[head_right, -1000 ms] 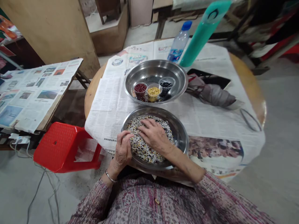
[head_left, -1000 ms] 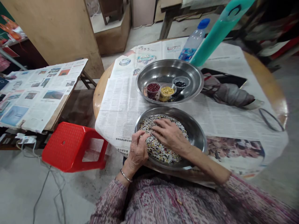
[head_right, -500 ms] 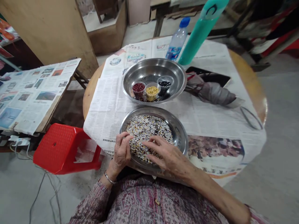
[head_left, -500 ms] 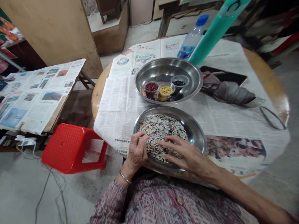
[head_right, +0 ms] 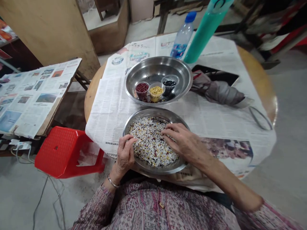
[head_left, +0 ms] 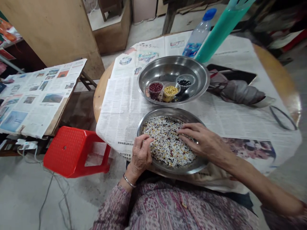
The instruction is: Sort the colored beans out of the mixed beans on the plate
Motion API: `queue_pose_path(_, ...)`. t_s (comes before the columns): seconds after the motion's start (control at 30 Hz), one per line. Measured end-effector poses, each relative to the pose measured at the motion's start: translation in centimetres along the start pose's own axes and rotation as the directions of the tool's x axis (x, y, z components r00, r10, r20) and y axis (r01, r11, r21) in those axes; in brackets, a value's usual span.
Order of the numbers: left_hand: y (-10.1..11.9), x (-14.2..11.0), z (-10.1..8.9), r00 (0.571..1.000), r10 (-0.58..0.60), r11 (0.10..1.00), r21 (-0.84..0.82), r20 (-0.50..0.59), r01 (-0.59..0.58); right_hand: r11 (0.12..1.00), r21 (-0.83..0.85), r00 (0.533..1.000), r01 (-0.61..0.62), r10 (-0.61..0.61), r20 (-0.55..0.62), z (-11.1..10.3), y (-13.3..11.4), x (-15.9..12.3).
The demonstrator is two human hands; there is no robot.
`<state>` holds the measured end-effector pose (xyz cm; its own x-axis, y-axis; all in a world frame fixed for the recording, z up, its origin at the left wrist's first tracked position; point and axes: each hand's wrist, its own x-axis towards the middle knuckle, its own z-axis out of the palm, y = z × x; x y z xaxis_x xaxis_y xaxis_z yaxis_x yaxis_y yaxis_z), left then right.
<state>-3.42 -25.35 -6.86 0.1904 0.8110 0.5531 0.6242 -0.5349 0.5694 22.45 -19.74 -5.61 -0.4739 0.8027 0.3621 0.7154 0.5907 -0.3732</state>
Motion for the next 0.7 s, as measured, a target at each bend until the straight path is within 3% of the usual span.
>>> queue_pose_path(0.17,-0.1,0.0,0.1,1.0,0.001,1.0,-0.005,0.0,-0.001,1.0,0.017,0.998,-0.013,0.012,0.056,-0.3,-0.2,-2.2)
queue_pose_path(0.33,0.0,0.0,0.0,1.0,-0.004,1.0,-0.006,0.008,0.004,0.999,0.027,0.99,0.041,-0.045,0.136,-1.1,-1.1,-2.5)
queue_pose_path(0.5,0.1,0.0,0.0,1.0,-0.001,1.0,0.001,0.01,0.001,0.981,0.094,0.938,0.173,-0.193,0.29,-2.4,-2.2,-2.3)
queue_pose_path(0.7,0.1,0.0,0.0,1.0,0.012,1.0,0.001,0.001,-0.012,0.98,0.081,0.868,0.182,-0.199,0.455,-2.0,-2.9,-2.8)
